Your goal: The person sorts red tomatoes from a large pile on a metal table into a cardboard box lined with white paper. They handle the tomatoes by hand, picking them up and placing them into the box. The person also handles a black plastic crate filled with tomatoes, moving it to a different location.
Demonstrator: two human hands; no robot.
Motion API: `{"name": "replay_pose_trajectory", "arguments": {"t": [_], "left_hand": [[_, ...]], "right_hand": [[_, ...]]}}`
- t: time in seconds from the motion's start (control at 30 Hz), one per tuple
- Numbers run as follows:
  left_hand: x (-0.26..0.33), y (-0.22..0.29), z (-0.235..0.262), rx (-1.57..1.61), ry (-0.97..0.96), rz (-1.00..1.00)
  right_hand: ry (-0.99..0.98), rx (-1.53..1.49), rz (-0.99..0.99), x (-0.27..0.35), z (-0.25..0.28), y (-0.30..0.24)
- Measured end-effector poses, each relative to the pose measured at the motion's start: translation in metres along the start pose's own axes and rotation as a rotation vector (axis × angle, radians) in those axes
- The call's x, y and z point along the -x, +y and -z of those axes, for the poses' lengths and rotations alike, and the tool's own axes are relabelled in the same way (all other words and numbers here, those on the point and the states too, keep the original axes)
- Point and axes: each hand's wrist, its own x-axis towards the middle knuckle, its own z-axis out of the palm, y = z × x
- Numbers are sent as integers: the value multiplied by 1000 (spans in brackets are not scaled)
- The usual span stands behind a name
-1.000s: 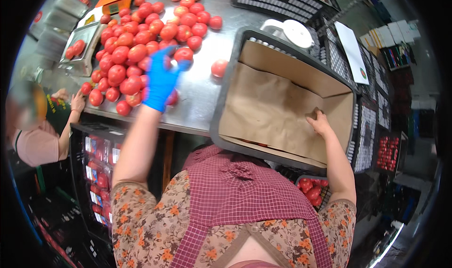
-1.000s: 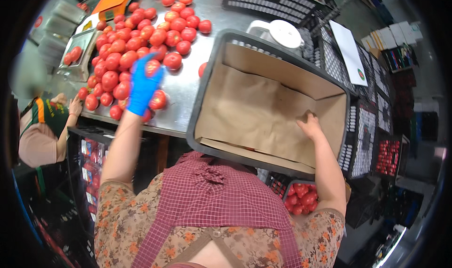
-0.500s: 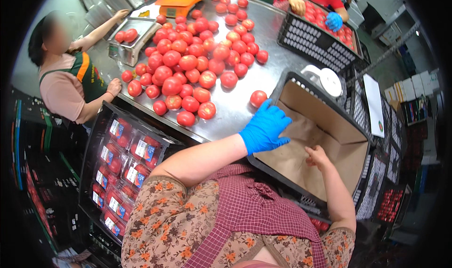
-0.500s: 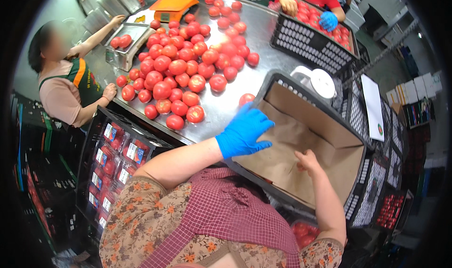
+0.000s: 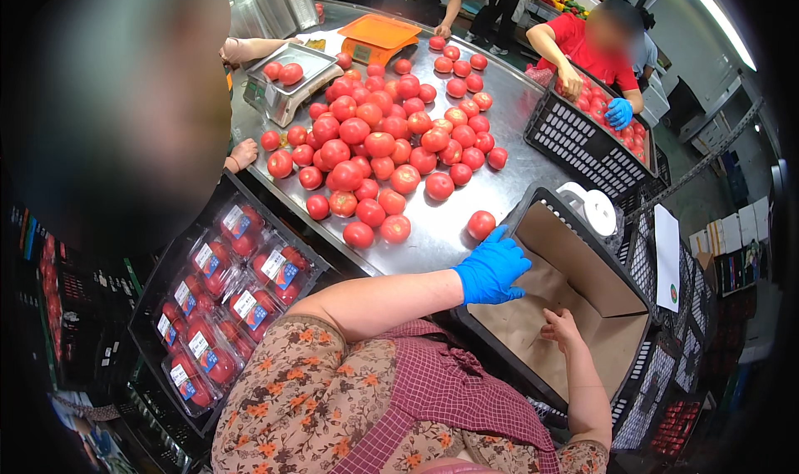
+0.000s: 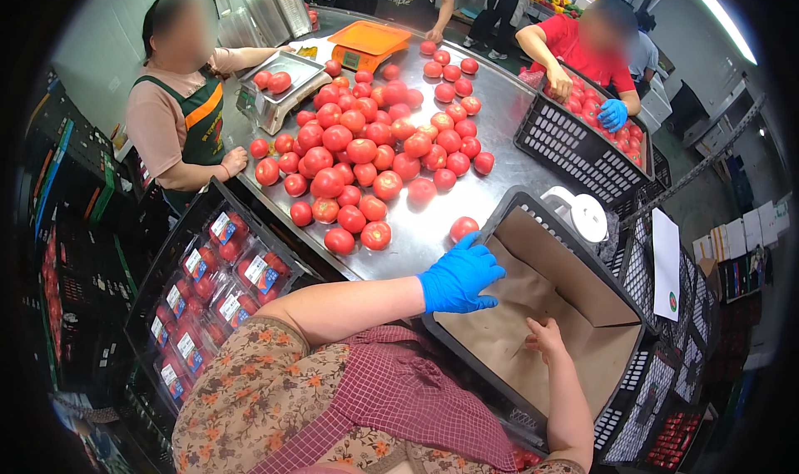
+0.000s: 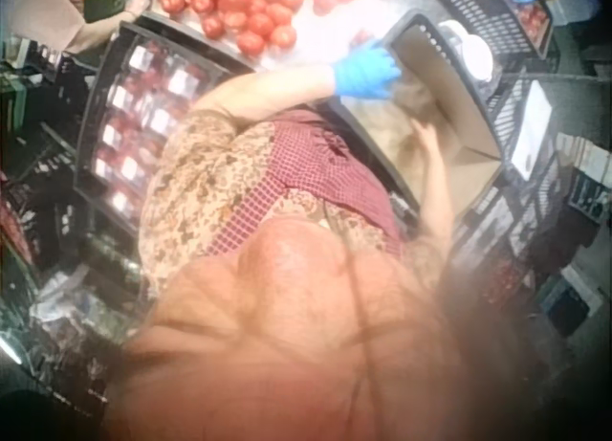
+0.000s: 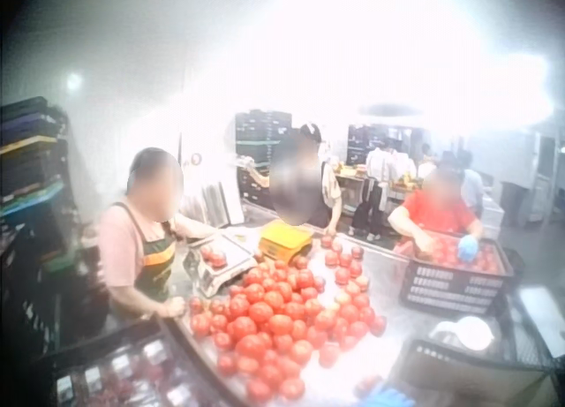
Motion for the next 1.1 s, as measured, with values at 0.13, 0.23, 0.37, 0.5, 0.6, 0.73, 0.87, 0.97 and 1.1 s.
{"name": "replay_pose_trajectory", "arguments": {"t": [0.13,0.23,0.37,0.5,0.6,0.73,0.87,0.97,1.1], "left_hand": [[-3,-1,-5,116,115,-74],[-2,-9,4,79,135,-95],[-1,-12,13,32,104,-66],[2,-17,-5,33,97,-60],[5,-14,-3,3,14,-11],[6,-6,2,-7,-4,33],[0,-3,1,37,11,35],[-6,-1,3,28,40,26],[-4,0,-2,29,140,41]], "right_hand": [[-38,18,-13,10,14,-12],[-46,-71,62,6,21,-30],[-60,-149,133,0,17,-41],[-6,-83,187,5,14,-39],[21,-146,238,9,16,-37],[-5,-139,250,14,25,-44],[13,-147,268,21,35,-54],[19,-173,285,17,44,-50],[34,-141,298,17,57,-48]]}}
